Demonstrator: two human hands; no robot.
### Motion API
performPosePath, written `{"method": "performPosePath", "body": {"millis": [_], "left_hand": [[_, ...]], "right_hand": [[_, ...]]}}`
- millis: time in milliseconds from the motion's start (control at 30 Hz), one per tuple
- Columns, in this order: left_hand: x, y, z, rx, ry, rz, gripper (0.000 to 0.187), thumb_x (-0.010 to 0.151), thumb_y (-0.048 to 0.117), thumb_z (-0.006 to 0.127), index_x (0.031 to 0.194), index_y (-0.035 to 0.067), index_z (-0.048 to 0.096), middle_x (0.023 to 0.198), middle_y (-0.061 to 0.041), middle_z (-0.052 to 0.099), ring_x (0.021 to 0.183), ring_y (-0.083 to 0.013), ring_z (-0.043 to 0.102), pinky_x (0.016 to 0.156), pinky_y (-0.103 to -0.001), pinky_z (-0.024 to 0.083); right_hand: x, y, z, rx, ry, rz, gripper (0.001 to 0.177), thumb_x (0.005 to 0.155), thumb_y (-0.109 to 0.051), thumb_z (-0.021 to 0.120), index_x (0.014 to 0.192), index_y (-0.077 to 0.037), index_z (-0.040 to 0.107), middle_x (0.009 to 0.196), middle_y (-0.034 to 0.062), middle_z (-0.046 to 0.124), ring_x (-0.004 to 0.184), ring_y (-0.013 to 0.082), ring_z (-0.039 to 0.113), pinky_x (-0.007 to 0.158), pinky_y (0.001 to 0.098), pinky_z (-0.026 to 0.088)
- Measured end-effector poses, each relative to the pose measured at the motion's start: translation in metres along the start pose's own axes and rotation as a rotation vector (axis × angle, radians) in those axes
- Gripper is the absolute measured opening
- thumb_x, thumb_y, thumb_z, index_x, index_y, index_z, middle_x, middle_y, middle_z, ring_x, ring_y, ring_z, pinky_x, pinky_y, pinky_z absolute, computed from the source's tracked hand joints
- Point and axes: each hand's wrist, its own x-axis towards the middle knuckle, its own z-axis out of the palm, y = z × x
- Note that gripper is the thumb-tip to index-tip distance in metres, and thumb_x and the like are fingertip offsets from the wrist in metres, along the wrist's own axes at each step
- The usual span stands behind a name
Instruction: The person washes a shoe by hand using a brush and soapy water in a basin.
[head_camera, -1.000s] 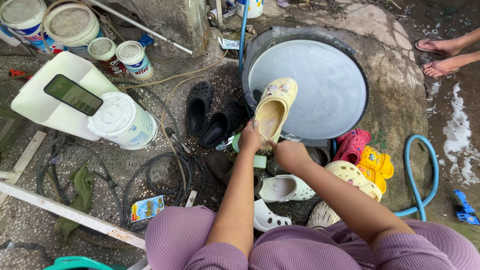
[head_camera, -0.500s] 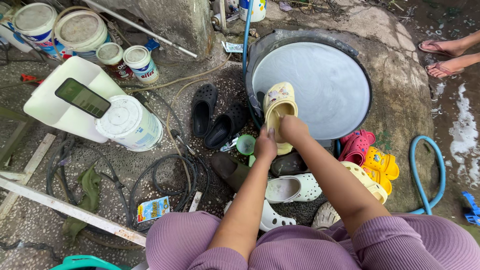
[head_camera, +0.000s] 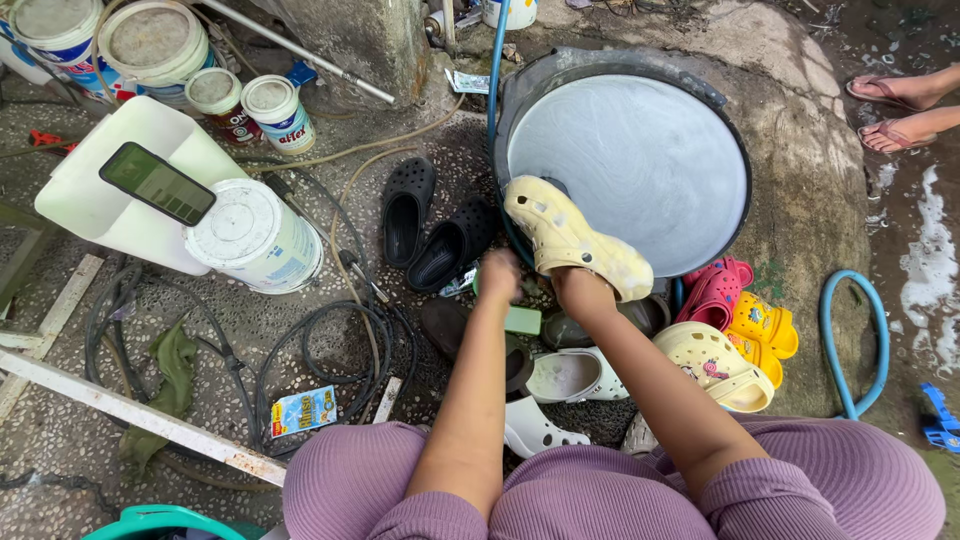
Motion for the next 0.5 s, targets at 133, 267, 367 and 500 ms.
{"method": "performPosePath", "body": {"millis": [133, 267, 367, 500], "left_hand": [[-0.018, 0.054, 0.023, -0.104, -0.011, 0.081, 0.084, 0.090, 0.031, 0.066, 0.160, 0.014, 0.022, 0.144, -0.021, 0.050, 0.125, -0.0316, 0.055, 0.078, -0.049, 0.060], [-0.036, 0.055, 0.051, -0.176, 0.180, 0.226, 0.133, 0.071, 0.010, 0.087, 0.157, 0.003, -0.015, 0.145, -0.026, 0.044, 0.126, -0.0349, 0.059, 0.098, -0.042, 0.056], [-0.034, 0.045, 0.059, -0.282, 0.207, 0.262, 0.136, 0.066, 0.010, 0.089, 0.157, 0.003, -0.011, 0.143, -0.026, 0.047, 0.126, -0.0335, 0.057, 0.101, -0.042, 0.054], [-0.019, 0.038, 0.058, -0.366, 0.208, 0.275, 0.113, 0.067, 0.021, 0.092, 0.151, -0.003, 0.021, 0.141, -0.024, 0.054, 0.126, -0.0336, 0.060, 0.099, -0.044, 0.055]], "right_hand": [[-0.008, 0.004, 0.014, 0.032, 0.192, -0.312, 0.035, 0.090, -0.025, 0.062, 0.120, -0.012, 0.071, 0.118, 0.0204, 0.071, 0.107, 0.0407, 0.066, 0.092, 0.0503, 0.049], [-0.001, 0.011, 0.028, 0.092, -0.034, -0.246, 0.039, 0.096, -0.026, 0.058, 0.131, -0.009, 0.065, 0.124, 0.0200, 0.068, 0.111, 0.0391, 0.064, 0.097, 0.0507, 0.047], [0.007, 0.012, 0.028, 0.070, 0.179, -0.465, 0.042, 0.089, -0.019, 0.058, 0.128, -0.005, 0.066, 0.124, 0.0242, 0.069, 0.108, 0.0427, 0.066, 0.089, 0.0503, 0.050], [-0.015, 0.005, 0.013, -0.312, -0.199, -0.171, 0.038, 0.095, -0.016, 0.053, 0.130, -0.013, 0.066, 0.102, 0.0155, 0.076, 0.088, 0.0304, 0.075, 0.079, 0.0461, 0.059]]}}
